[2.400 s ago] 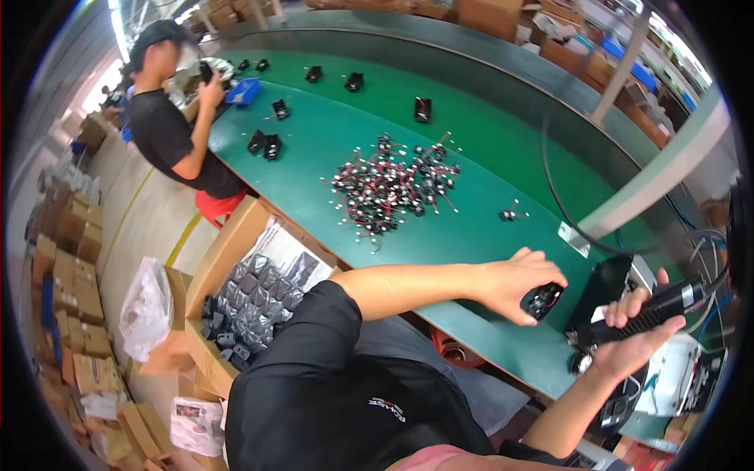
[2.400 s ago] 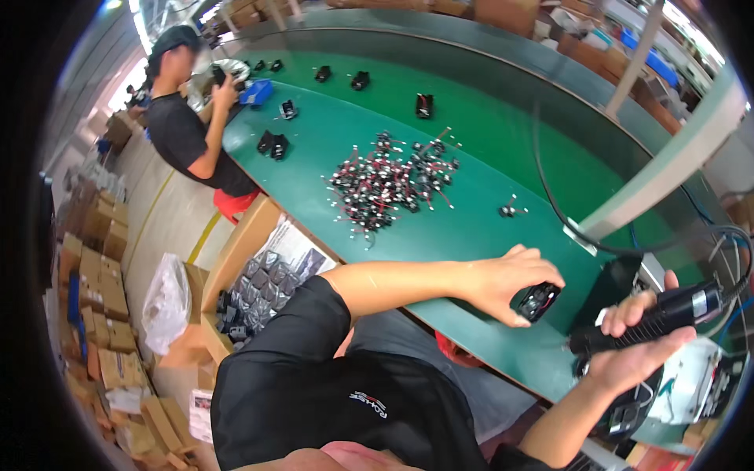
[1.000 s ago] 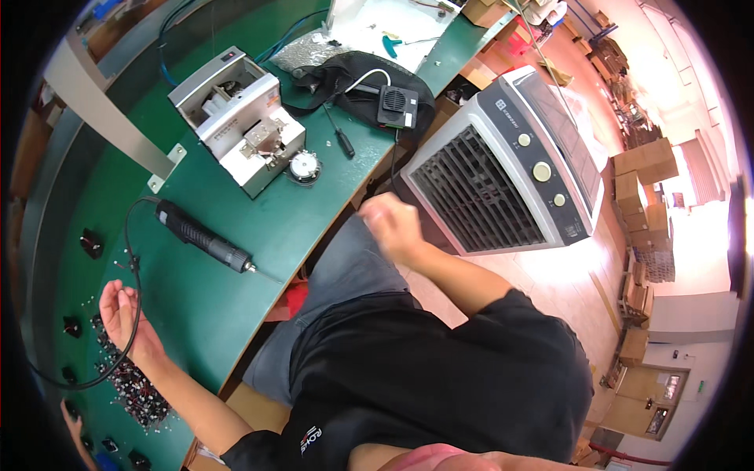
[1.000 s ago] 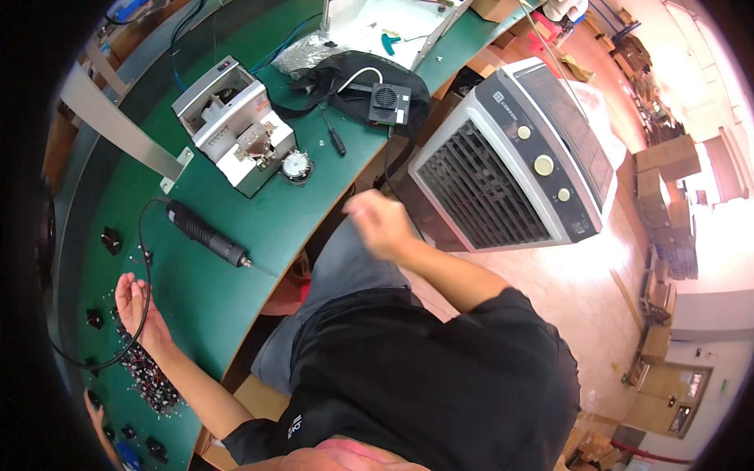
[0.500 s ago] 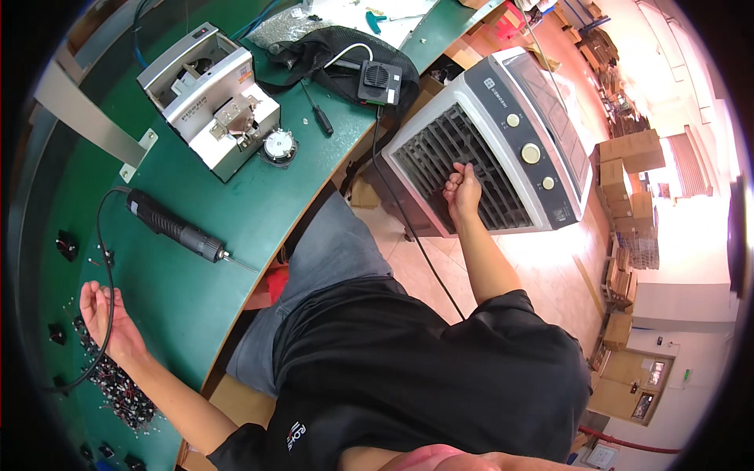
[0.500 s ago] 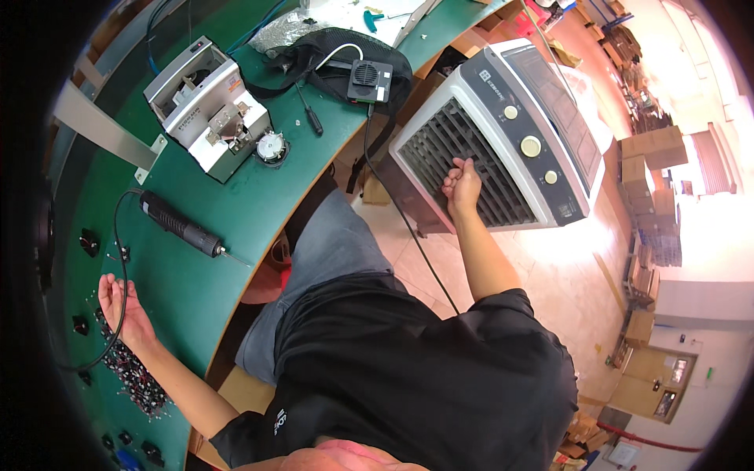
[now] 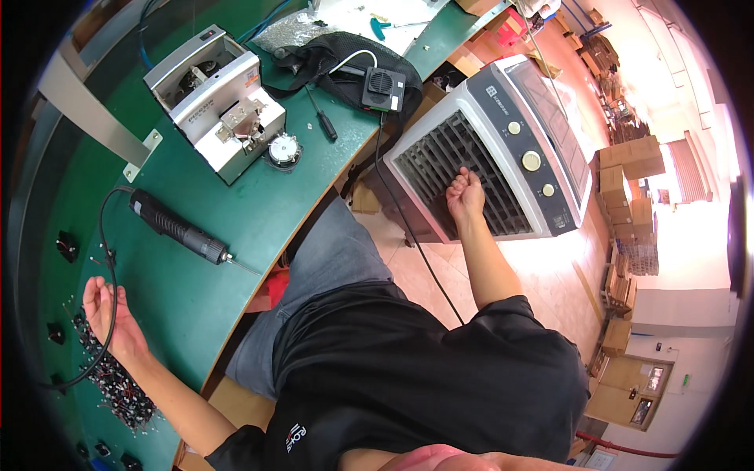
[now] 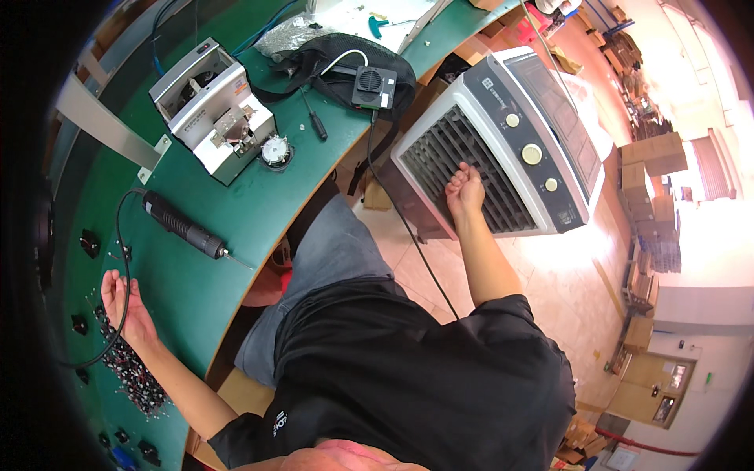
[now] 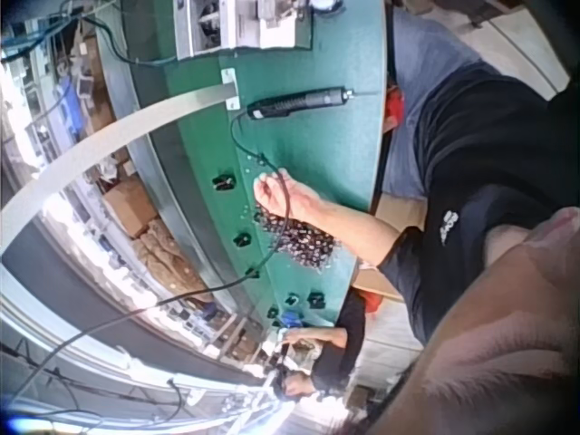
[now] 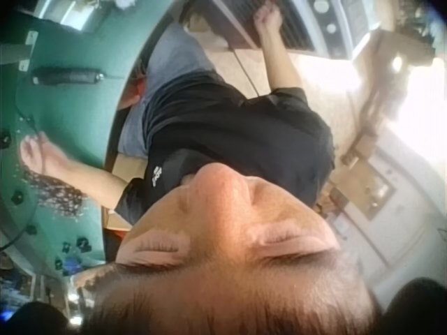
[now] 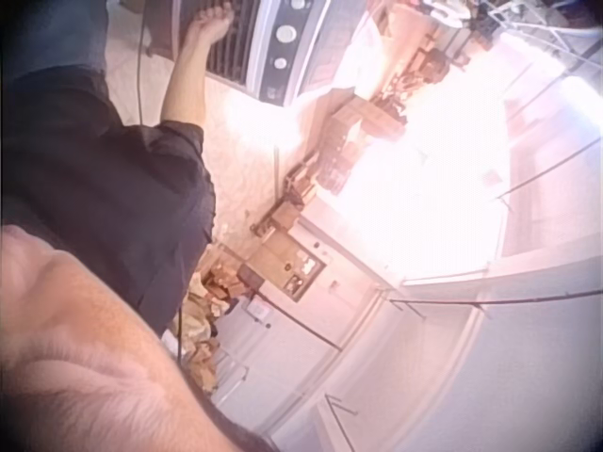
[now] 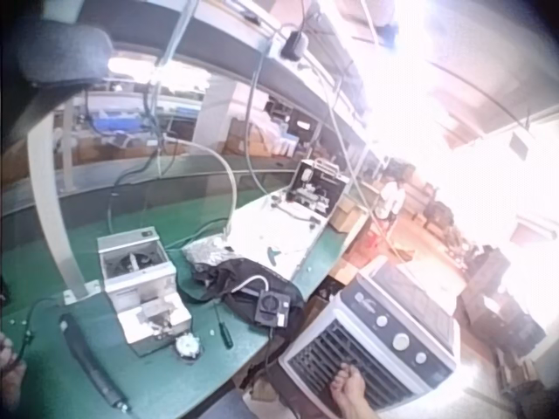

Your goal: The person assembles small electronic fans by securing fan components into a plastic housing with screws, using an electric screwdriver.

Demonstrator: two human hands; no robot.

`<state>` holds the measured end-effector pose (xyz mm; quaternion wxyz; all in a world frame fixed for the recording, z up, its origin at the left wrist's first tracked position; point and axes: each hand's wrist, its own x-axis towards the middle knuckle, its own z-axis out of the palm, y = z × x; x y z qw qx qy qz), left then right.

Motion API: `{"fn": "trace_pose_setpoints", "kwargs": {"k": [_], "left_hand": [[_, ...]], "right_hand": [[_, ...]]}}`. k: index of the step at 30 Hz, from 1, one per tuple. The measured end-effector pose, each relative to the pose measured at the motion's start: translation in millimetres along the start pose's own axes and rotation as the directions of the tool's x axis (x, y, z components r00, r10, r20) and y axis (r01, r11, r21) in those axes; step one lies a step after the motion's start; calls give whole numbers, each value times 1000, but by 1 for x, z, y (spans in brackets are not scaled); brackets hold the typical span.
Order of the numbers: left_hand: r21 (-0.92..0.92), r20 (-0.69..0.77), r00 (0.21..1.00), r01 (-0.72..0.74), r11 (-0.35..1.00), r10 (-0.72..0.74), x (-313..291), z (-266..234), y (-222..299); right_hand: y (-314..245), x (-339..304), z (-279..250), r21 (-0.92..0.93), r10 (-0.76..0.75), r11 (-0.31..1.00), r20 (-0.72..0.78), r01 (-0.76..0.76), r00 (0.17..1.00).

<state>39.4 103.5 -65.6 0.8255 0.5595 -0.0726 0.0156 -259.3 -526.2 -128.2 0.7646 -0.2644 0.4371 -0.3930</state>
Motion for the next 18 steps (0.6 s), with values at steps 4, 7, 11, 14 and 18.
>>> {"fn": "trace_pose_setpoints", "kwargs": {"k": [4,7,11,14,18], "left_hand": [[8,2,1000,9,1000,-9,1,-1,-2],[1,10,1000,7,1000,-7,-1,-1,-1],[-6,15,1000,11,1000,-11,0,-4,-2],[-6,25,1000,9,1000,-9,0,-2,-3],[-4,30,1000,11,1000,-11,-1,0,-2]], "right_hand": [[-3,4,-2,50,26,998,33,-28,999],[-5,4,1,92,44,995,3,-44,999],[-5,6,0,84,40,996,10,-41,999],[-6,9,-4,100,42,994,11,-43,999],[-7,10,-5,103,38,994,20,-40,999]]}}
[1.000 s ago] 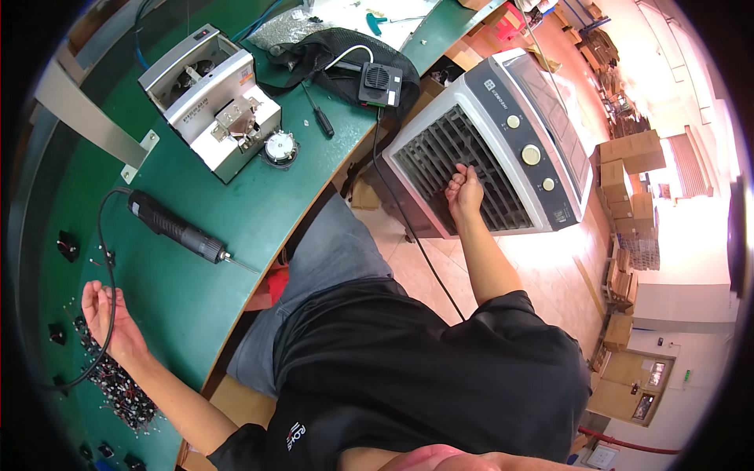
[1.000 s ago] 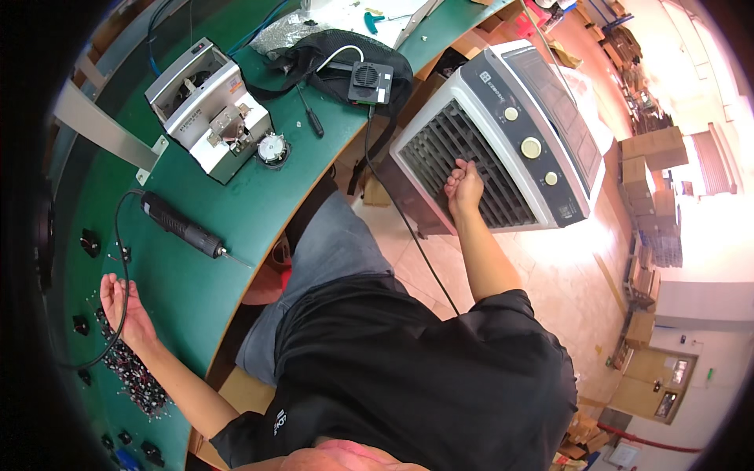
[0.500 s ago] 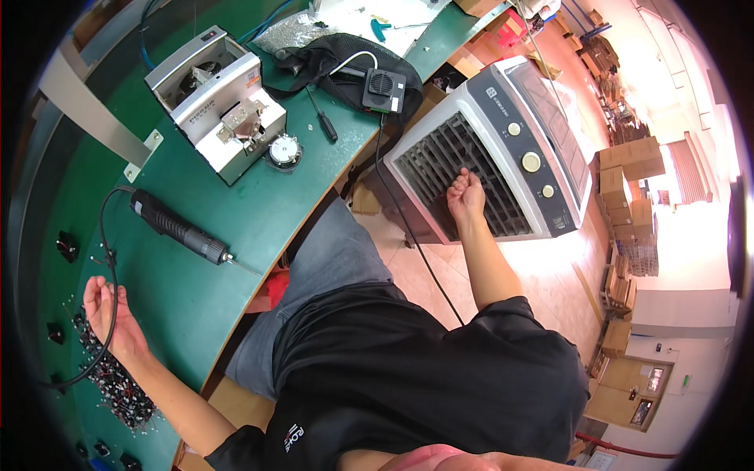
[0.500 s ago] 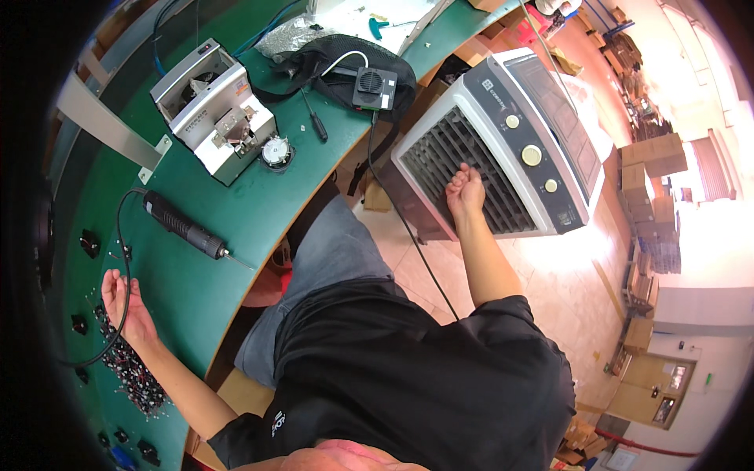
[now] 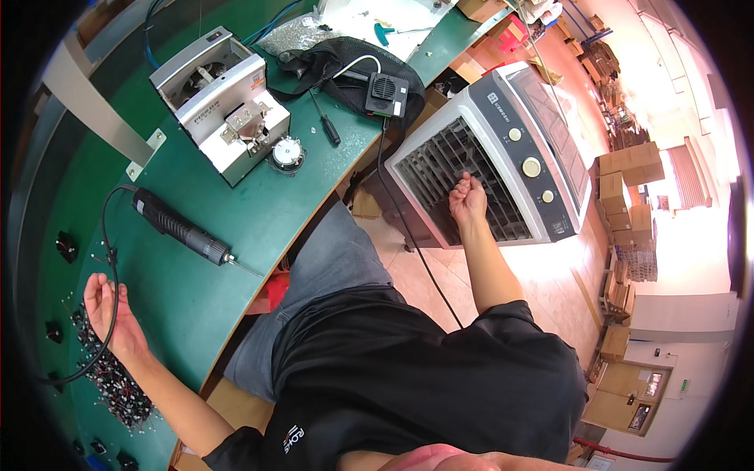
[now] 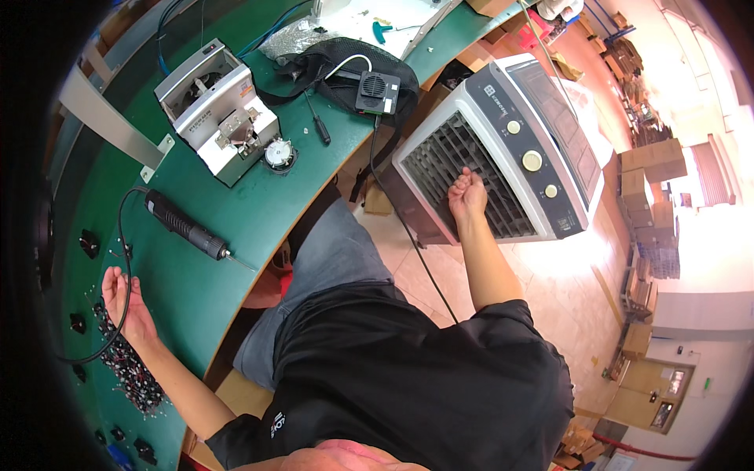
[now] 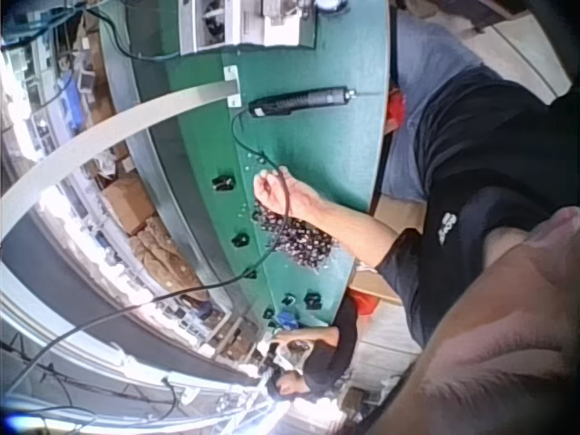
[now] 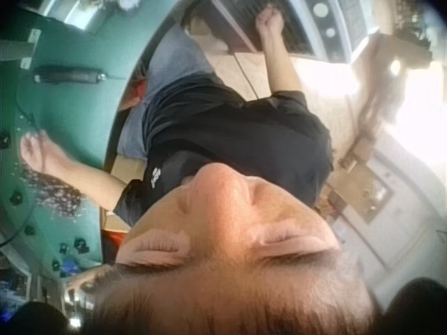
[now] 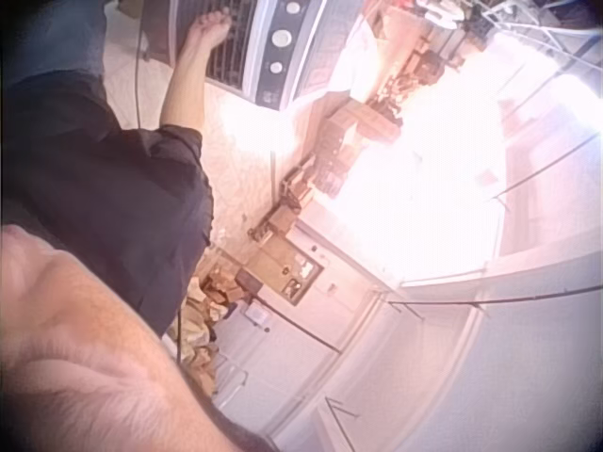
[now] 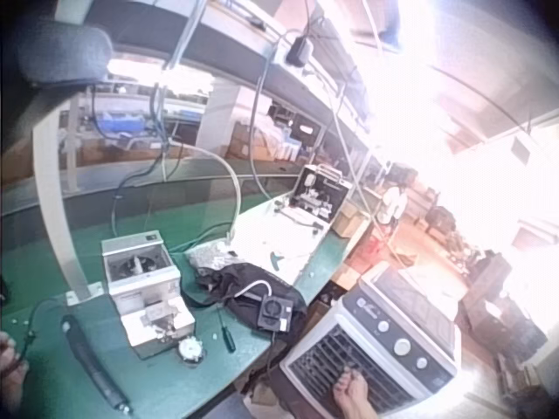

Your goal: The person assembles small electronic fans by securing fan components into a plastic housing with screws, using an electric screwdriver.

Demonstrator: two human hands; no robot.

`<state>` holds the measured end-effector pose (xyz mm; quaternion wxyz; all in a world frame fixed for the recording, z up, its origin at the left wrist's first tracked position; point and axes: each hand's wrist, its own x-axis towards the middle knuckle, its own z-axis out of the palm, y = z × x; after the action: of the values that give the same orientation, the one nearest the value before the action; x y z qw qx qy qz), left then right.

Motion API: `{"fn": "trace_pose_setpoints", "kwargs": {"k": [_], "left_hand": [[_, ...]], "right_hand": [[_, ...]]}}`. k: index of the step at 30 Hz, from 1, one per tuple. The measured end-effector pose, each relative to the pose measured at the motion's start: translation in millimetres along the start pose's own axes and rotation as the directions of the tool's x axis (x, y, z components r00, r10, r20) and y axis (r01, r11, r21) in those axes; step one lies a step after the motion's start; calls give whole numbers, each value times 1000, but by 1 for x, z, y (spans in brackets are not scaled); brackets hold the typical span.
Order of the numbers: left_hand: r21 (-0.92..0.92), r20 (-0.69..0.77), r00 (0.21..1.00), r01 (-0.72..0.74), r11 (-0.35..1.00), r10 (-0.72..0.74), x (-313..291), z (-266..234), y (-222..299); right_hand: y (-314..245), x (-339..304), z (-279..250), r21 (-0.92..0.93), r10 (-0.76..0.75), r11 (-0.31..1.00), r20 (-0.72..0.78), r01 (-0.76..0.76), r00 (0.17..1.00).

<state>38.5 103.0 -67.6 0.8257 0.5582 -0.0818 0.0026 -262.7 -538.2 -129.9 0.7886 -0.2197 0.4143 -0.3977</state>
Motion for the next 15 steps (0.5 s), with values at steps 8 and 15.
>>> {"fn": "trace_pose_setpoints", "kwargs": {"k": [8,15], "left_hand": [[16,-26,1000,11,1000,-10,1,-1,0],[33,-47,999,12,999,-10,1,2,0]], "right_hand": [[2,-8,6,6,9,1000,-4,-9,1000],[47,-12,-23,-246,170,952,-69,-182,983]]}}
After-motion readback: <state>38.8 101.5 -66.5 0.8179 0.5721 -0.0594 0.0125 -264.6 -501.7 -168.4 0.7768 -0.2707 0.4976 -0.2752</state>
